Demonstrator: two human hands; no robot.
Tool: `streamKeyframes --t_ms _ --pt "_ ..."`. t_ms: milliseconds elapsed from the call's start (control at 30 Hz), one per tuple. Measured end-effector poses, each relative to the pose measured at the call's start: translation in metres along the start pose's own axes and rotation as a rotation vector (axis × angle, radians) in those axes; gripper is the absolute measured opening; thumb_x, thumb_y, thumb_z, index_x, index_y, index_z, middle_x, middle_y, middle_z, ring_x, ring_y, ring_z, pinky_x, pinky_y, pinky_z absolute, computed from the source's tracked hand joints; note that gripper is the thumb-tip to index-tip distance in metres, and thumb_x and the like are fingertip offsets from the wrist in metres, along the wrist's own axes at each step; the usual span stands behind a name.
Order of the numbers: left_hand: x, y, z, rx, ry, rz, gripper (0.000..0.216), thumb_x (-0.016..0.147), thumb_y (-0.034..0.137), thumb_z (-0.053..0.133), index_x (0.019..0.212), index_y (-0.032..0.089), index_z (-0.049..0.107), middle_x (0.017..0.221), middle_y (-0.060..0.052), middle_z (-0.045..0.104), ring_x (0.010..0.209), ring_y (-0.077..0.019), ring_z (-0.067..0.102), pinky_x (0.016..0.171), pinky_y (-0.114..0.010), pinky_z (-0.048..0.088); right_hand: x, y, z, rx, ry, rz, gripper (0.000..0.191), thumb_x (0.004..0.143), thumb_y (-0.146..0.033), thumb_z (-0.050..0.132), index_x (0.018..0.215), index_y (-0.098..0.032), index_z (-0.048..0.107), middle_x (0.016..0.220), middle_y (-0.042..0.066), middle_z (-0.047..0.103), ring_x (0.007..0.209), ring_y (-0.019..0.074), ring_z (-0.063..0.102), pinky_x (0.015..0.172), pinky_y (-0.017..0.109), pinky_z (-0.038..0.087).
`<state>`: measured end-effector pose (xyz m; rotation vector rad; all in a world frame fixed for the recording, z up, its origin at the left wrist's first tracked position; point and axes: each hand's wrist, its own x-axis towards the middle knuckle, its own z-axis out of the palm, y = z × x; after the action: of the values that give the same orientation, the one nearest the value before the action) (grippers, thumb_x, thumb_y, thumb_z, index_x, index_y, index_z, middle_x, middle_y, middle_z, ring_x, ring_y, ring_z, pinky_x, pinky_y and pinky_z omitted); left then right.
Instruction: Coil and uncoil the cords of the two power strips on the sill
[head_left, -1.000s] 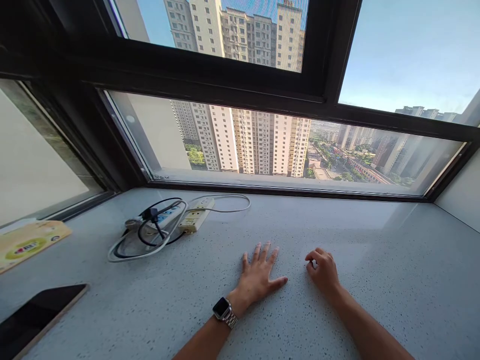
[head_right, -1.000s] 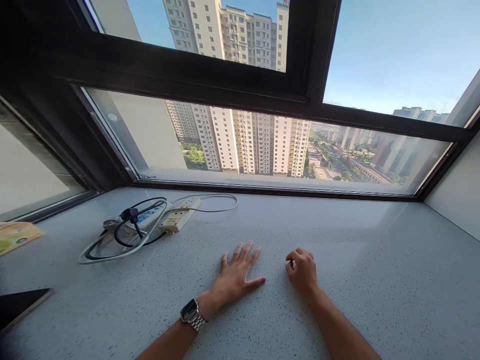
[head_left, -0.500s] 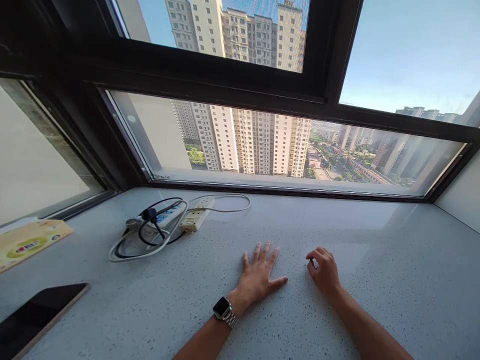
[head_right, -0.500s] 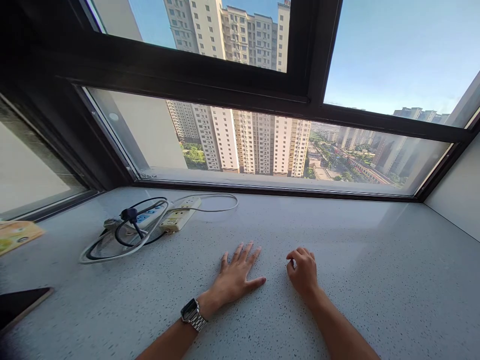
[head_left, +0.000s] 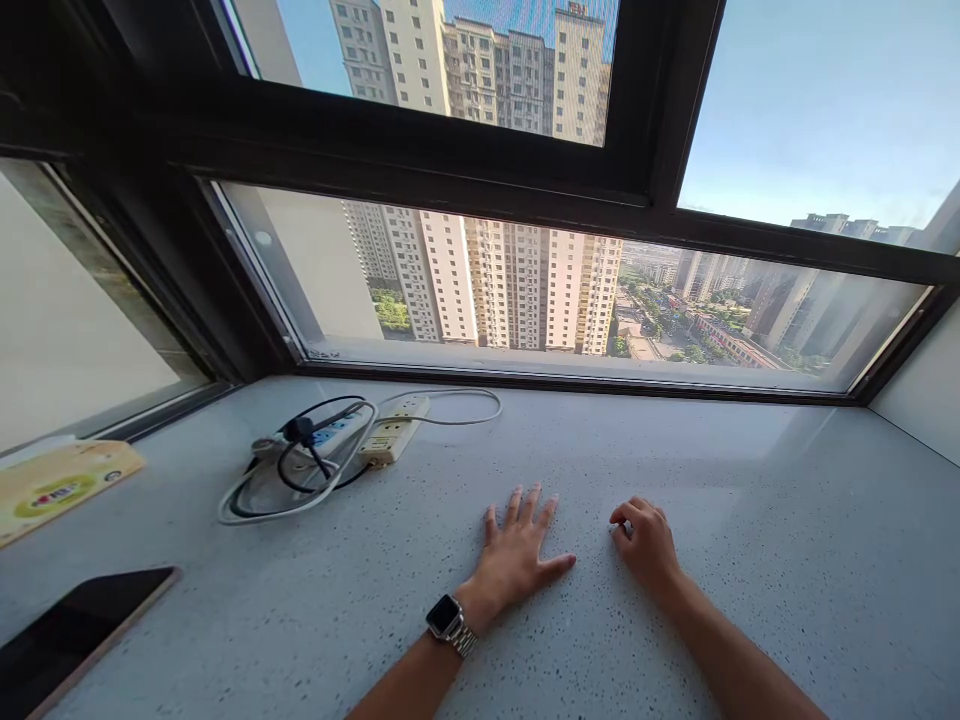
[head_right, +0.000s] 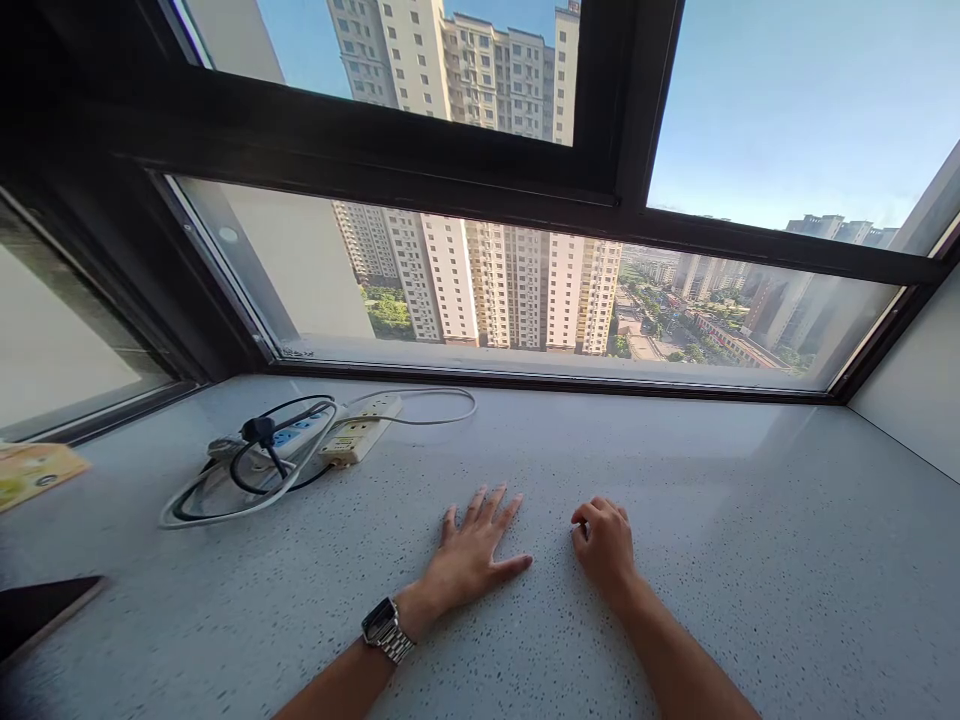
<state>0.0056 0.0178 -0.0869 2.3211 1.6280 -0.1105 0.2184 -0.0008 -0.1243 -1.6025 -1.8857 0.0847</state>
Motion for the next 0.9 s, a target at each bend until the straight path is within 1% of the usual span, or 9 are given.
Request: streamKeyframes --t_ms 233,367,467,533,633,700,900 --pt "0.0017 -0.0023 0.0035 -0.020 0.021 0.016 0.096 0.077 0.079 0.036 0.152 0.021 0.018 0.160 -0.010 0.004 0.145 -0.0389 -0.003 0.109 -0.067 -0.003 0.0001 -0.0001 0.0006 -0.013 0.010 -0.007 0.019 0.074 -0.006 0.052 0.072 -0.021 0.064 0.072 0.002 0.064 0.069 0.0173 0.061 0.072 0.031 0.046" --pt "0.0014 -0.0024 0.0033 -0.034 0.029 0.015 0.096 0.077 0.078 0.037 0.152 0.021 0.019 0.160 -0.010 0.005 0.145 -0.0385 -0.003 0.109 -0.066 -0.004 -0.0006 0.0021 0.0029 0.016 0.079 -0.024 0.019 0.077 -0.007 0.050 0.075 -0.020 0.064 0.074 0.003 0.064 0.072 0.0182 0.061 0.072 0.031 0.046" --pt "0.0007 -0.0017 0.0021 -0.031 0.011 0.004 0.096 0.077 0.078 0.038 0.152 0.022 0.018 0.160 -0.010 0.003 0.145 -0.0379 -0.004 0.109 -0.066 -0.005 -0.0008 0.0029 0.0031 0.036 0.126 -0.035 0.020 0.079 -0.009 0.048 0.077 -0.020 0.064 0.075 0.004 0.064 0.076 0.0191 0.061 0.073 0.032 0.045" --pt "0.0007 -0.0016 0.0018 -0.026 0.006 0.005 0.096 0.077 0.078 0.037 0.152 0.022 0.017 0.160 -0.010 0.002 0.145 -0.0381 -0.004 0.109 -0.066 -0.005 -0.0006 0.0026 0.0022 0.028 0.090 -0.030 0.019 0.078 -0.008 0.049 0.076 -0.020 0.064 0.074 0.004 0.064 0.073 0.0184 0.061 0.072 0.032 0.046" --pt "0.0011 -0.0022 0.0024 -0.034 0.015 0.018 0.097 0.077 0.080 0.034 0.152 0.021 0.018 0.160 -0.011 0.003 0.145 -0.0392 -0.003 0.109 -0.066 -0.004 -0.0002 0.0013 0.0002 0.009 0.011 -0.010 0.019 0.075 -0.007 0.051 0.072 -0.021 0.063 0.072 0.002 0.063 0.064 0.0158 0.059 0.067 0.029 0.046" --pt "0.0013 -0.0026 0.0029 -0.034 0.012 0.018 0.098 0.076 0.081 0.033 0.152 0.020 0.018 0.160 -0.011 0.003 0.145 -0.0394 -0.003 0.109 -0.067 -0.004 -0.0002 0.0005 -0.0007 0.002 0.000 -0.004 0.018 0.074 -0.008 0.051 0.071 -0.021 0.062 0.071 0.002 0.062 0.063 0.0150 0.059 0.065 0.028 0.046" --pt "0.0012 -0.0029 0.0033 -0.014 0.017 0.017 0.098 0.076 0.081 0.033 0.152 0.022 0.018 0.160 -0.010 0.004 0.145 -0.0392 -0.003 0.109 -0.066 -0.003 -0.0004 0.0010 0.0003 0.011 -0.006 0.008 0.019 0.075 -0.009 0.049 0.072 -0.021 0.063 0.073 0.003 0.063 0.066 0.0159 0.059 0.066 0.028 0.046"
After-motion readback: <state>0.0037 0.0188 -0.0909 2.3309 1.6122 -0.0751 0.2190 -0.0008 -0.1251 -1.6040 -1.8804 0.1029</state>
